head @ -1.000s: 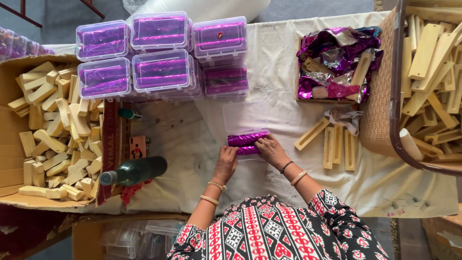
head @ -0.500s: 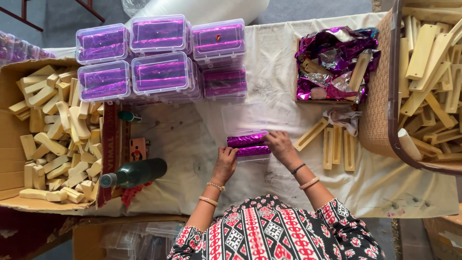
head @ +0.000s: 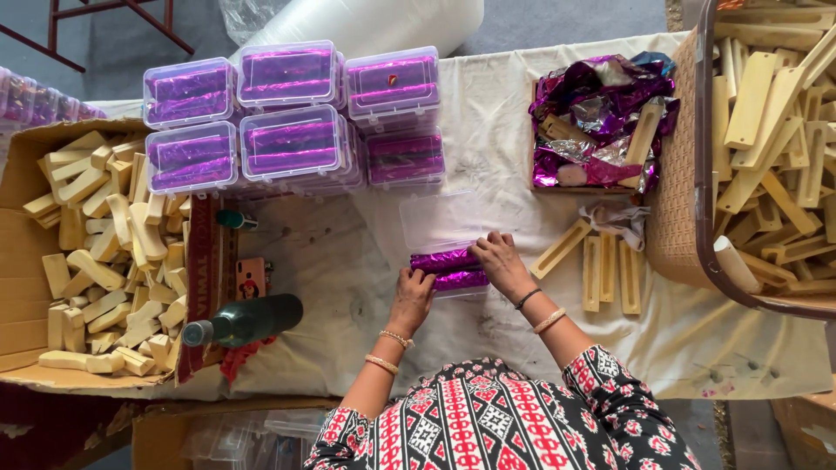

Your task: The person sits on the floor and picks up small wooden blocks from a basket. They wrap the blocks in shiny purple foil and place them into clear plastic containers, stacking the filled containers on the table.

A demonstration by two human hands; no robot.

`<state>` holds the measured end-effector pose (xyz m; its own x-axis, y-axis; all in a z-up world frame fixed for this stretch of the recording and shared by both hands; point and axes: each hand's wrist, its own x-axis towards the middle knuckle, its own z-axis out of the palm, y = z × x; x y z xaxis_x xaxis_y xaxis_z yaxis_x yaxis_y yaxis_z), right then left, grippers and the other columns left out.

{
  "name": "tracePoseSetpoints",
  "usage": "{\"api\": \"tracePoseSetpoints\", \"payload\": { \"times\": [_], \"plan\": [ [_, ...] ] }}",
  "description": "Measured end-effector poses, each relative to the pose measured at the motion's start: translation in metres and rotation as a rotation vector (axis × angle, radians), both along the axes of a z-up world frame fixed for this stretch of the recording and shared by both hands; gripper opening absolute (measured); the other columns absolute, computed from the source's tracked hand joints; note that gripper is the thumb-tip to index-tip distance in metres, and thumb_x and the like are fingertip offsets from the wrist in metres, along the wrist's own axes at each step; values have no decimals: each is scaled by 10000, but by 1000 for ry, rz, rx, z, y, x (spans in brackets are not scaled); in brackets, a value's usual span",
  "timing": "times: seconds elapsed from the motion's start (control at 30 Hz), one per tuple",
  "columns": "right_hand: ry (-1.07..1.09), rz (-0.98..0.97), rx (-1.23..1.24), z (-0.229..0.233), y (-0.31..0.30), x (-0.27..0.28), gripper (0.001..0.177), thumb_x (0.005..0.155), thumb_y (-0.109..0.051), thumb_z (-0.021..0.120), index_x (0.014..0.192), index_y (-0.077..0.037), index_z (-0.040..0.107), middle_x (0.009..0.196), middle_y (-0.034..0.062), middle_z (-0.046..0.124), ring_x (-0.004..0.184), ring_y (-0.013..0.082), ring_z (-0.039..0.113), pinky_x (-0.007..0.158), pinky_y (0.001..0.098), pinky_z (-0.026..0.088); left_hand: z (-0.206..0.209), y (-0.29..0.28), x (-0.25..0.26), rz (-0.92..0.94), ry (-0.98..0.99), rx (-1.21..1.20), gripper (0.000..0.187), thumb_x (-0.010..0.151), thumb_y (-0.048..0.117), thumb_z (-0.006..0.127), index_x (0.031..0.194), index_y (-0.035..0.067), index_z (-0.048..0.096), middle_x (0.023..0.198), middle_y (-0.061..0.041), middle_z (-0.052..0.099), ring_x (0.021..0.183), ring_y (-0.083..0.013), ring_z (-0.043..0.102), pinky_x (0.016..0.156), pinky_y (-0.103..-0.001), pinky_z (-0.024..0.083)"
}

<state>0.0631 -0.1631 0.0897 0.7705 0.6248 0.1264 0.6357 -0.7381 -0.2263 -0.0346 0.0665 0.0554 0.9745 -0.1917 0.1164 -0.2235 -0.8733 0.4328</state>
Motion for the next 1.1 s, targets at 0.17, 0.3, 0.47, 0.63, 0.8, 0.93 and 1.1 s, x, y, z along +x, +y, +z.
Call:
{"api": "tracePoseSetpoints", "payload": {
  "times": [0.17,0.3,0.47,0.63,0.8,0.93,1.1],
  "plan": [
    [18,58,72,-11,8,-6,236,841,-79,570,1061,-61,654,1036,72,631,1037,248,584,938,378,461,15,-7,15,-46,-197,-22,396,805,42,656,1201,38,648,1171,-136,605,1174,-357,542,1041,-463,456],
    [-9,193,124,-49,15,-5,318,826,-69,590,1134,-27,657,1068,98,628,1039,256,586,959,348,492,-10,-10,32,-75,-89,34,417,862,19,573,1274,23,634,1171,-134,625,1131,-305,587,988,-423,473],
    [46,49,41,-27,8,2,213,850,-185,668,1058,-143,692,971,26,636,1021,260,557,935,387,448,-35,-1,37,-22,-56,132,420,838,30,586,1253,62,647,1092,-99,649,1094,-277,608,999,-406,474],
    [12,-21,23,-11,3,-3,220,809,-210,709,1027,-190,684,961,-18,629,1043,226,534,931,385,406,-39,-2,36,-18,-34,185,420,842,35,589,1256,91,635,1077,-99,647,1081,-275,607,996,-402,468],
    [22,-58,-18,-23,3,-3,228,793,-192,721,1016,-186,677,990,-17,649,1047,232,551,927,381,414,-41,-2,37,-43,-36,239,457,836,29,585,1289,83,602,1066,-112,641,1068,-282,607,986,-405,468],
    [143,-68,290,-22,-12,-1,270,807,-135,709,1076,-139,700,988,15,689,946,263,585,835,405,451,-54,1,38,-43,-19,194,496,818,4,609,1309,59,572,1065,-124,631,1063,-297,603,990,-425,469],
    [151,-100,287,-13,-26,-16,141,897,-127,699,1036,-107,708,961,74,673,954,276,622,864,390,522,-4,-4,27,-5,-112,36,442,748,-21,655,1183,43,612,1085,-136,624,1099,-328,589,986,-432,487]
  ]
}}
